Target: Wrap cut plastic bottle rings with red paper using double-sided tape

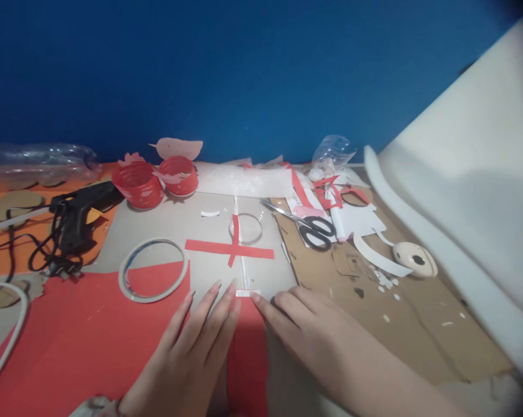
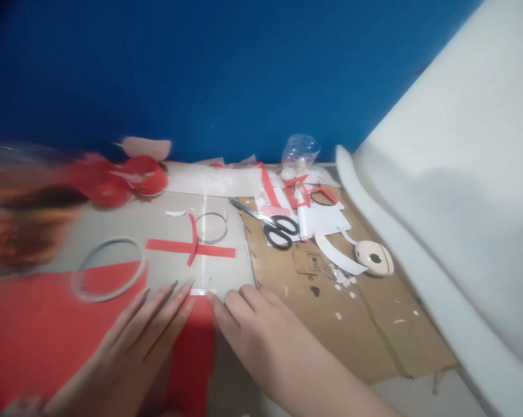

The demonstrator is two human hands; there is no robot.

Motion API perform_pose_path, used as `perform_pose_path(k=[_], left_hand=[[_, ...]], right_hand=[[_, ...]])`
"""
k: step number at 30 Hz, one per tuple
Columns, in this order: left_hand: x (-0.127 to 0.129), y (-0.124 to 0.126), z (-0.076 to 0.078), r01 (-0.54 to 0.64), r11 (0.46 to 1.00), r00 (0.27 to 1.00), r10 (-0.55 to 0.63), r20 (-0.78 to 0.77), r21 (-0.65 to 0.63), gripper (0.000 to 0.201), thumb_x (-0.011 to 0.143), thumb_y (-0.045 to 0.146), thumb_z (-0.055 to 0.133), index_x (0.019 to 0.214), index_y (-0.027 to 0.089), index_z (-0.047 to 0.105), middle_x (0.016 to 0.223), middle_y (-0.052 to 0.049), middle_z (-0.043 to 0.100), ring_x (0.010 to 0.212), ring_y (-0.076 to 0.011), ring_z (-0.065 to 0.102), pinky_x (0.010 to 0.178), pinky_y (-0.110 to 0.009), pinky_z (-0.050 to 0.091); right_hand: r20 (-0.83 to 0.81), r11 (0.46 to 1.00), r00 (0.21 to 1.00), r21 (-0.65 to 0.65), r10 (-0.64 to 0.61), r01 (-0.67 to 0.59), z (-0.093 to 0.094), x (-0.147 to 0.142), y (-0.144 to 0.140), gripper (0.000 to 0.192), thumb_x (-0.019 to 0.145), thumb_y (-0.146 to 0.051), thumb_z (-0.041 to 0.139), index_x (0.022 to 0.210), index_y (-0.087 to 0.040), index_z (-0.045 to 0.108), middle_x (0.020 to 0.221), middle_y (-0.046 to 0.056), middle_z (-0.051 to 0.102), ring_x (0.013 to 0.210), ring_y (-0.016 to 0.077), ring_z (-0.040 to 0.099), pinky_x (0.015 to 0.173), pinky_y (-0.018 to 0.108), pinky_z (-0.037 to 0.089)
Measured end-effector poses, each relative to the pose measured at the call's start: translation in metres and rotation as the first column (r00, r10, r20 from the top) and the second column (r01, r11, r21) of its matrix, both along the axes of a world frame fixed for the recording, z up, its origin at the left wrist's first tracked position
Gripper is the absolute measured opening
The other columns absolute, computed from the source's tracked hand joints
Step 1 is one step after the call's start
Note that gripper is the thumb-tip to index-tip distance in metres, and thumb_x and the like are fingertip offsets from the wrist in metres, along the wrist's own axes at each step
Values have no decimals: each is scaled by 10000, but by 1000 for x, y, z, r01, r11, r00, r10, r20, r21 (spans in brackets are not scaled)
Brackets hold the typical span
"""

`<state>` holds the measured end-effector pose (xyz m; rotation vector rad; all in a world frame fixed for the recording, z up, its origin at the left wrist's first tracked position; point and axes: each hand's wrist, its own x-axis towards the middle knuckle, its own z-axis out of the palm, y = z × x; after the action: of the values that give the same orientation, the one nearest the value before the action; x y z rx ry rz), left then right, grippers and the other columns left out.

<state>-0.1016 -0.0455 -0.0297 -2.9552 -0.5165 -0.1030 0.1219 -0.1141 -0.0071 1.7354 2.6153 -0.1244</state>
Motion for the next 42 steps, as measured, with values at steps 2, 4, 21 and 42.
perform_pose_path(k=[2, 4, 21, 42], left_hand=[[0, 0, -1, 6, 1000, 1000, -6, 6, -11, 585, 864, 343, 481, 1376, 65, 438, 1460, -163, 427, 1334, -356, 309, 1089, -467, 121], [-1, 0, -2, 7, 1000, 1000, -7, 13, -24, 596, 865, 386, 477, 1369, 70, 448, 1456, -160, 434, 1329, -356, 318, 1091, -462, 120], [2, 0, 5, -9, 995, 999, 13, 35, -104, 833, 806, 706, 398, 1417, 140, 389, 1423, -170, 471, 1290, -364, 379, 1018, -455, 198], [2, -9, 6, -58, 979, 993, 77, 87, -197, 821, 789, 682, 476, 1404, 143, 392, 1503, -195, 315, 1385, -368, 195, 1046, -457, 169]], right_hand=[[35, 1000, 999, 18, -5, 4, -2, -1, -1, 522, 750, -38, 559, 1262, -132, 525, 829, 34, 581, 714, 214, 496, 640, 365, 410], [55, 999, 998, 33, -9, 7, -4, -1, -3, 558, 740, -31, 555, 1286, -135, 502, 822, 32, 574, 711, 212, 492, 647, 367, 402], [43, 993, 998, 104, 43, -48, -8, 7, -2, 344, 815, -86, 550, 1148, -168, 577, 745, -1, 548, 636, 179, 464, 585, 327, 334], [-20, 997, 999, 65, 49, -48, -5, 5, 5, 490, 804, -92, 582, 1286, -164, 528, 752, 12, 573, 636, 192, 495, 593, 317, 360]])
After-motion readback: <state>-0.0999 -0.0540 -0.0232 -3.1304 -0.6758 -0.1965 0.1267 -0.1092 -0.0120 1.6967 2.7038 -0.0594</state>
